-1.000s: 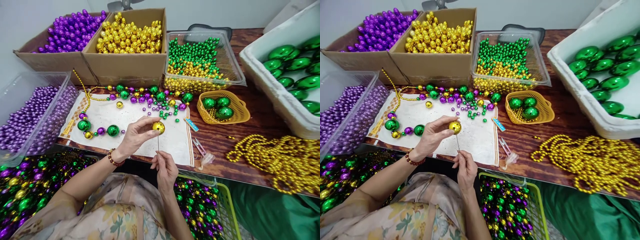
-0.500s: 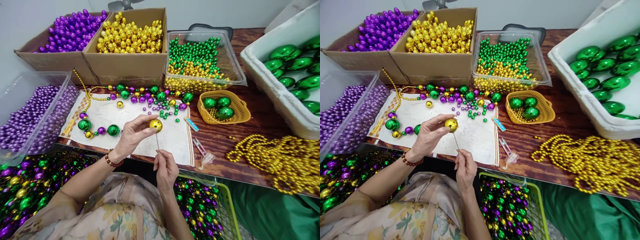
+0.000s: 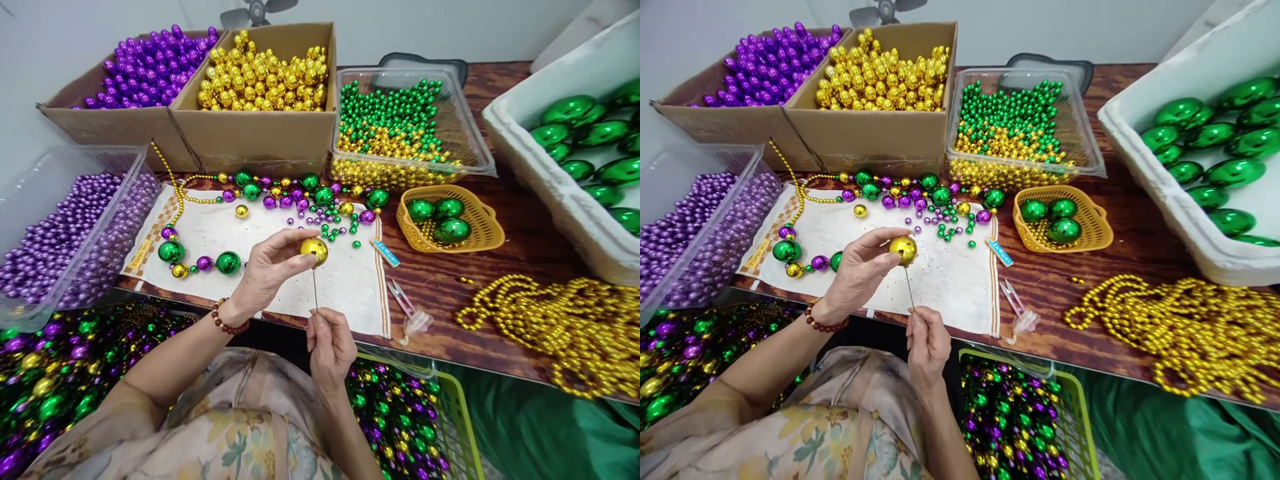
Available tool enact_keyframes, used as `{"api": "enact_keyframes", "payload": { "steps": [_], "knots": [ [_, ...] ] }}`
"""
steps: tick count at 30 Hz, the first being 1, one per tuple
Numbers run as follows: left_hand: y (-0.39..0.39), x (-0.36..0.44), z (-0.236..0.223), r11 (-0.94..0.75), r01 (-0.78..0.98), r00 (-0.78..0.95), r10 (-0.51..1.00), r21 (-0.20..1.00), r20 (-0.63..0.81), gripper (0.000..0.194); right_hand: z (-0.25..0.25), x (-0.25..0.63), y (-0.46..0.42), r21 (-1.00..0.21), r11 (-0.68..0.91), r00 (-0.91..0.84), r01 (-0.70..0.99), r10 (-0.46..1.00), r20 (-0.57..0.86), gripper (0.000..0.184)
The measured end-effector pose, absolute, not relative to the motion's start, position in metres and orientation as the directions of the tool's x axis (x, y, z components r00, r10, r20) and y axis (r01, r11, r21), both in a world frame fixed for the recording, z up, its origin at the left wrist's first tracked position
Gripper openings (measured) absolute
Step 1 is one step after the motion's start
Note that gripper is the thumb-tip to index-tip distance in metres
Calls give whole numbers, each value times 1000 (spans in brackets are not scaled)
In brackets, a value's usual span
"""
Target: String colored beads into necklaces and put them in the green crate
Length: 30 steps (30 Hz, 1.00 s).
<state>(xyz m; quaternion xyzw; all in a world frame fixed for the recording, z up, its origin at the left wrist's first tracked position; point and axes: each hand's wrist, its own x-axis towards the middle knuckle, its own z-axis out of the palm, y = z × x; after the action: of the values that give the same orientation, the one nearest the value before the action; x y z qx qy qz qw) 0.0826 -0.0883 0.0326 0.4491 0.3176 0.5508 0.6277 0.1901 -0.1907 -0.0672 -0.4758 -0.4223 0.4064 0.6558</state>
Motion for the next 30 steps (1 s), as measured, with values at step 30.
{"api": "enact_keyframes", "payload": {
  "steps": [30],
  "knots": [
    [-89,84,23,-153,-330,93,977,931,194,31,-62,188,-192,-984,178,324,-29,932,160,19]
  ]
}}
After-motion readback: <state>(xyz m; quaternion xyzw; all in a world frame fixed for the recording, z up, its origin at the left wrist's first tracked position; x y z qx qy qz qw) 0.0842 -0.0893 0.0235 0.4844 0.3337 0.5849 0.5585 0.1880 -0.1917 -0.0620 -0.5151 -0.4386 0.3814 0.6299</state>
